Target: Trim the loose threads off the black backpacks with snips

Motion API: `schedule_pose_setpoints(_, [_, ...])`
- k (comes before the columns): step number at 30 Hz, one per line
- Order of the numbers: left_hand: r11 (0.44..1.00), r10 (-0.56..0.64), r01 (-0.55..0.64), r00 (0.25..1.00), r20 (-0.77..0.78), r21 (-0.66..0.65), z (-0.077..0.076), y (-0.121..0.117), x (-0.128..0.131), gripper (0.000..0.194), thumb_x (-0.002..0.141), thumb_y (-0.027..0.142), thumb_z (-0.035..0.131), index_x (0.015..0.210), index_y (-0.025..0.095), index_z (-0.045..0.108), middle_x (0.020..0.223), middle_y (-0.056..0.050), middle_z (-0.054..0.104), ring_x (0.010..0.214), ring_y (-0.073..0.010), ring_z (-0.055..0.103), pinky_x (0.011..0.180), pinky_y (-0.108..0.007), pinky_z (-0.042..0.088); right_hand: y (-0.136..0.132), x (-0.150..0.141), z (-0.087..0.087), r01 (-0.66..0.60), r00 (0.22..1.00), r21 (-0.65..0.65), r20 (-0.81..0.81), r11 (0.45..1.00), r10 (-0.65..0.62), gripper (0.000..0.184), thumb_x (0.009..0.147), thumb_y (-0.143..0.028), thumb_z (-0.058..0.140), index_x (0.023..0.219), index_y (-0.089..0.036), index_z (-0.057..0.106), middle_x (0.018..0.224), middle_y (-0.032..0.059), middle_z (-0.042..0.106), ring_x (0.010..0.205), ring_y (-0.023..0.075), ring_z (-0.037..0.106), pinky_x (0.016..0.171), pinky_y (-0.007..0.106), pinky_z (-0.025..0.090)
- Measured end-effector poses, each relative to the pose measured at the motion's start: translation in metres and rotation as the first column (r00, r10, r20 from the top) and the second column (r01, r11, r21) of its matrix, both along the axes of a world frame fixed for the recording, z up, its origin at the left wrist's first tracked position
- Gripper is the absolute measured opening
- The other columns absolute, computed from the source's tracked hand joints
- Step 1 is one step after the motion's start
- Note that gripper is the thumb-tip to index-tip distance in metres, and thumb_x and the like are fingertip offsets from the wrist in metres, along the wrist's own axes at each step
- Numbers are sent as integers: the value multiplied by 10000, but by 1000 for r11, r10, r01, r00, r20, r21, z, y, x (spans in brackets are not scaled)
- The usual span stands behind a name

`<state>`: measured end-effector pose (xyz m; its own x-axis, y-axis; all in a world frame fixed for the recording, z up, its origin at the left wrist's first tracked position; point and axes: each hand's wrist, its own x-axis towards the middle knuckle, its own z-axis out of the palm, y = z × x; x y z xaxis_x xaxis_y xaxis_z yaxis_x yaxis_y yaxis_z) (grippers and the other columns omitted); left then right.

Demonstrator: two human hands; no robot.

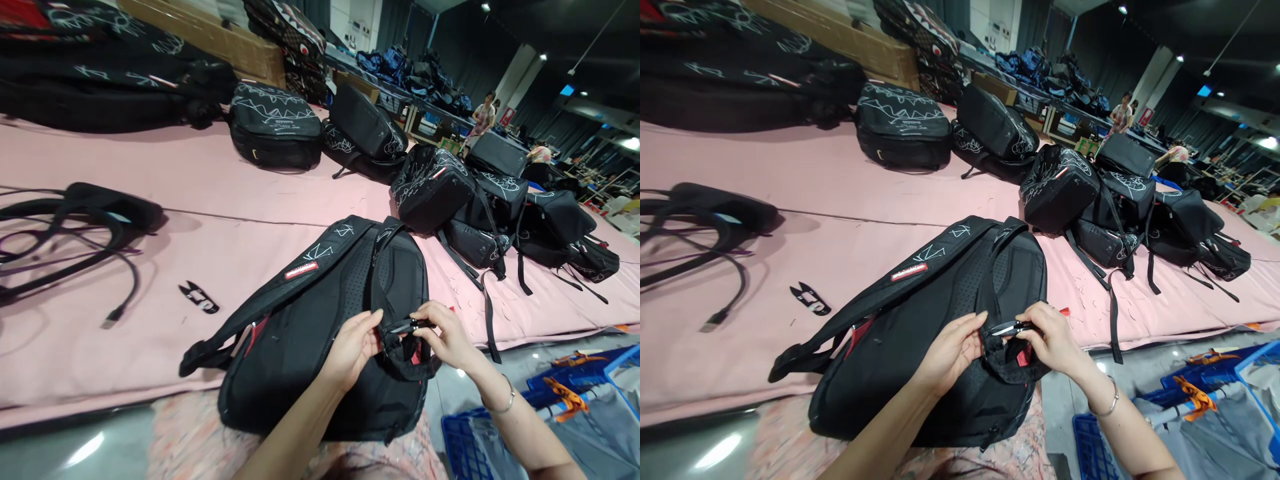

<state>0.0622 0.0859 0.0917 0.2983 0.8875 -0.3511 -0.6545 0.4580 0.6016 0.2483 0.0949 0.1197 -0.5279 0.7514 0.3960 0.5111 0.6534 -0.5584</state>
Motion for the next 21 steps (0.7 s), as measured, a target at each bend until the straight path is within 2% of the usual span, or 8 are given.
schedule_pose_setpoints(5, [1000, 17, -17, 1000, 7, -14, 1, 0, 2, 375, 597, 317, 739, 642, 146, 407, 572, 24, 540, 528, -95, 550, 500, -207, 458, 0, -6, 8, -35, 999, -11, 38, 999, 35, 108, 861, -219, 502, 944, -167, 546, 872, 63, 573, 818, 159, 521, 715, 296, 436])
schedule_pose_setpoints(11, [1000, 20, -20, 1000, -9, -10, 0, 1, 2, 378, 597, 319, 737, 646, 146, 405, 587, 16, 549, 532, -93, 546, 510, -209, 456, -1, -10, 8, -47, 989, 105, 142, 993, 32, 97, 860, -204, 484, 900, -162, 561, 850, 72, 566, 794, 165, 524, 690, 300, 430])
schedule_pose_setpoints(14, [1000, 9, -9, 1000, -12, 6, 0, 1, 1, 356, 607, 329, 728, 652, 143, 428, 606, -5, 572, 548, -111, 566, 524, -225, 467, 0, -7, 6, -34, 993, 134, 116, 990, 19, 95, 860, -198, 479, 890, -165, 562, 842, 73, 566, 800, 169, 529, 690, 302, 433])
schedule_pose_setpoints(18, [1000, -12, 12, 1000, -2, 15, 0, 1, 0, 308, 610, 322, 721, 693, 131, 494, 602, -16, 574, 531, -128, 574, 538, -256, 481, 0, -3, 7, 10, 1000, 71, -15, 997, -9, 129, 854, -203, 493, 964, -166, 549, 856, 68, 564, 826, 167, 525, 715, 302, 437])
schedule_pose_setpoints(21, [999, -28, 28, 1000, -6, 30, 2, 1, 0, 288, 629, 325, 706, 713, 121, 521, 619, -24, 575, 547, -125, 575, 553, -253, 486, 0, -3, 9, 6, 997, -29, -71, 1000, -8, 301, 801, -251, 577, 1086, -172, 525, 905, 67, 553, 821, 167, 509, 691, 292, 433])
